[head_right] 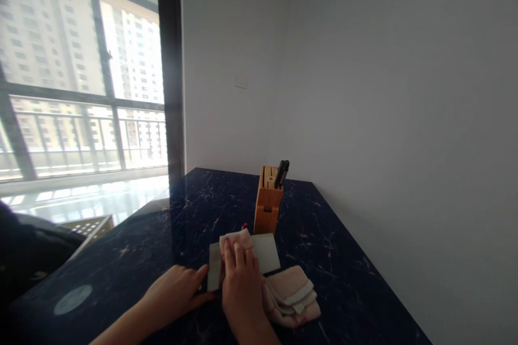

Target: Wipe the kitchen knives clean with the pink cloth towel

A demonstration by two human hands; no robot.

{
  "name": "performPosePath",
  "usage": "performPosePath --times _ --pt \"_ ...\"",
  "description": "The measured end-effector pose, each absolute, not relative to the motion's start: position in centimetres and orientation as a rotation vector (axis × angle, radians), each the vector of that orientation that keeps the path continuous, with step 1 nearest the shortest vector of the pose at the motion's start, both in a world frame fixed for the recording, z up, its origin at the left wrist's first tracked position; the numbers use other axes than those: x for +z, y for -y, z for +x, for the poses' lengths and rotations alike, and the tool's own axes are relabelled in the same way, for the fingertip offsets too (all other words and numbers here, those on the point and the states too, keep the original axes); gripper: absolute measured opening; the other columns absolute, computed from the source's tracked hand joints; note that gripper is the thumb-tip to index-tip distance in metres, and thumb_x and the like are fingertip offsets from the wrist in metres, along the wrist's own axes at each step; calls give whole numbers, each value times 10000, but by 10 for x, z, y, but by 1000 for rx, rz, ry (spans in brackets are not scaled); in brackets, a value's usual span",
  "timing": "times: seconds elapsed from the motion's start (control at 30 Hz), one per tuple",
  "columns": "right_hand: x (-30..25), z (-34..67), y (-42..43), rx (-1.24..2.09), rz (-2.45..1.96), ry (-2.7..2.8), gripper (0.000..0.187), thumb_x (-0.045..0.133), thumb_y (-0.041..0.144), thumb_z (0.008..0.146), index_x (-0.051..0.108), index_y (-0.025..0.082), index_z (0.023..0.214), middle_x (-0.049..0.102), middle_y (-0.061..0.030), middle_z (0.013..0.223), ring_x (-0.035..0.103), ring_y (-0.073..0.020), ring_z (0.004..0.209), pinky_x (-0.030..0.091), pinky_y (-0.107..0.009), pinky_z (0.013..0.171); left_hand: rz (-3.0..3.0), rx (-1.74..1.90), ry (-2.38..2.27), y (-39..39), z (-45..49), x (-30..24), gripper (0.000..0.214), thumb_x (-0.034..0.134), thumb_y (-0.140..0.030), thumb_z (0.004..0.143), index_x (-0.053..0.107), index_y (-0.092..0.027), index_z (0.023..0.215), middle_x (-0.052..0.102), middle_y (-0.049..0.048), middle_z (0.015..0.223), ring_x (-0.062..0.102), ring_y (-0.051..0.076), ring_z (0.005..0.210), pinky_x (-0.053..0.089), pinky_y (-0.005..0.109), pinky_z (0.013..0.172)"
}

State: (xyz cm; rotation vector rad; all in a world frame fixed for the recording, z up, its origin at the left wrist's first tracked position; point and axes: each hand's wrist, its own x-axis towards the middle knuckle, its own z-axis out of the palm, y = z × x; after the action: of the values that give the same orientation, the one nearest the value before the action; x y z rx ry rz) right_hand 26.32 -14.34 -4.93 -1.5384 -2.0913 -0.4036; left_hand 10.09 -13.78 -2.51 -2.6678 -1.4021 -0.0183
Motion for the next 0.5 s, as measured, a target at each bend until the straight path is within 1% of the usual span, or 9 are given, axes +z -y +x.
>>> performPosePath --times 0.1,0.2,0.3,0.4,0.5 --pt "-49 259 148 -353 -1451 2168 625 398 112 798 206 282 1368 439 -27 1272 434 -216 1075 361 -346 892 -2676 -24 1399 137 100 -27 467 318 -541 850 558 -153 950 681 103 757 646 301 653 489 396 569" --pt "-47 256 150 -320 -1408 2215 647 418 138 800 168 303 1373 425 -9 1289 433 -216 1075 369 -348 883 -2686 -27 1404 137 100 -29 466 309 -539 855 549 -159 977 681 99 761 646 296 656 485 388 582" --pt "-47 258 147 -380 -1503 2142 630 402 131 811 168 286 1375 419 -40 1295 436 -227 1070 389 -366 848 -2688 -21 1437 137 101 -29 531 253 -571 852 554 -147 958 676 110 765 647 291 661 481 368 585" --pt "-48 262 144 -422 -1578 2077 621 374 99 814 171 258 1378 409 -65 1300 421 -231 1091 394 -369 842 -2684 -9 1460 139 102 -27 543 247 -577 851 559 -142 944 673 112 757 648 286 673 481 354 593" --pt "-48 261 146 -384 -1507 2131 638 388 103 809 162 290 1375 410 -21 1305 413 -218 1097 370 -362 886 -2680 -4 1440 139 102 -26 497 289 -547 856 557 -141 960 676 110 766 647 291 669 484 367 587"
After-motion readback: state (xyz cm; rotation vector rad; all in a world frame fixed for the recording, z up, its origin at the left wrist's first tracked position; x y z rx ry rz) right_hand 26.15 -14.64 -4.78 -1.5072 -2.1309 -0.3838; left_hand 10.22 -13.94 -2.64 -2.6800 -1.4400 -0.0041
